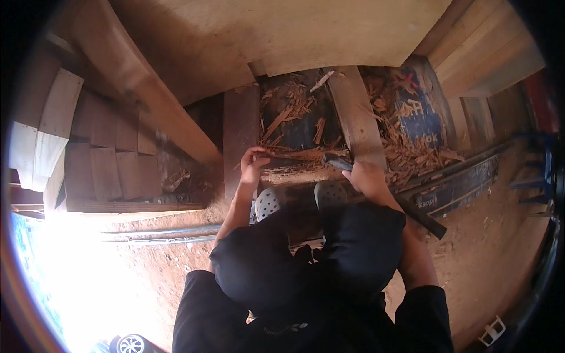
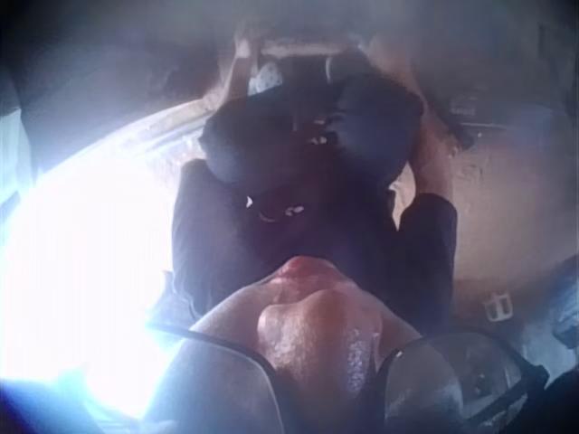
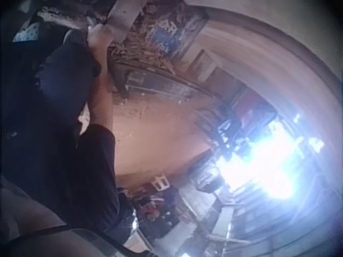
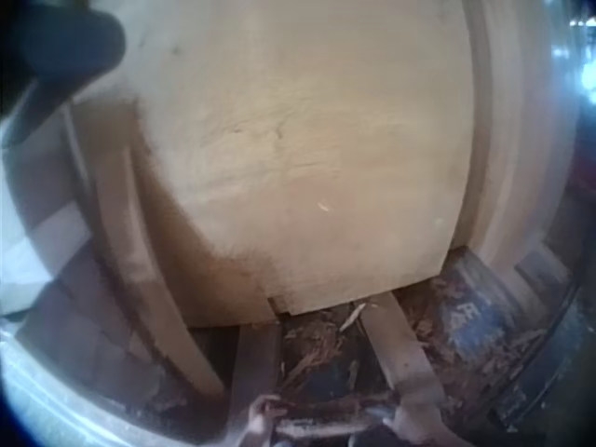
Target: The person sits on the floor and uses a chisel and hammer to carve a small cylindrical piece of wood. They repeatedly strike the chisel to remove wood shavings and occasionally clear debris from the work area.
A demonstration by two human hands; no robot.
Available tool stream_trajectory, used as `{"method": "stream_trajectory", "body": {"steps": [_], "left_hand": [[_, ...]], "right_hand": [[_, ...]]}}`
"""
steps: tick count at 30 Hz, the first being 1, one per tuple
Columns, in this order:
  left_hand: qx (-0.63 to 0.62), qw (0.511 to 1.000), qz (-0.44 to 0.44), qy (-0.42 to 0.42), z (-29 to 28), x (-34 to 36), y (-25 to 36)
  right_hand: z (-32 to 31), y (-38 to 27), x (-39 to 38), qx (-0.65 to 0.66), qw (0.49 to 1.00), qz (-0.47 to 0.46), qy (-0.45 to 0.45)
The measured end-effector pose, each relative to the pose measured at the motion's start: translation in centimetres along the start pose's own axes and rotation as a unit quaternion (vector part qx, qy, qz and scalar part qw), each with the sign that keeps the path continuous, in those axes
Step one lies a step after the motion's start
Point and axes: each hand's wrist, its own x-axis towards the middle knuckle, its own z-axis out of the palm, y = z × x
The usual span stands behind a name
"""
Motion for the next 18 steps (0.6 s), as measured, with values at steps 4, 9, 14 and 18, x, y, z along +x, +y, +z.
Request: {"method": "stream_trajectory", "body": {"steps": [4, 9, 14, 18], "left_hand": [[0.009, 0.999, 0.035, -0.010, -0.7, 0.8, -0.3], [0.076, 0.995, 0.050, 0.049, -1.5, 1.0, -0.8], [0.089, 0.994, 0.056, 0.044, -2.0, 1.2, -1.3], [0.152, 0.983, 0.055, 0.091, -2.4, 1.6, -2.0]], "right_hand": [[0.3, 0.2, 0.6, 0.009, 1.000, -0.008, 0.002], [0.5, 0.4, 0.7, -0.001, 1.000, -0.024, 0.013], [0.3, 0.2, 0.6, -0.005, 0.999, -0.029, 0.021], [0.0, -0.1, 0.6, -0.015, 0.999, -0.036, 0.005]]}}
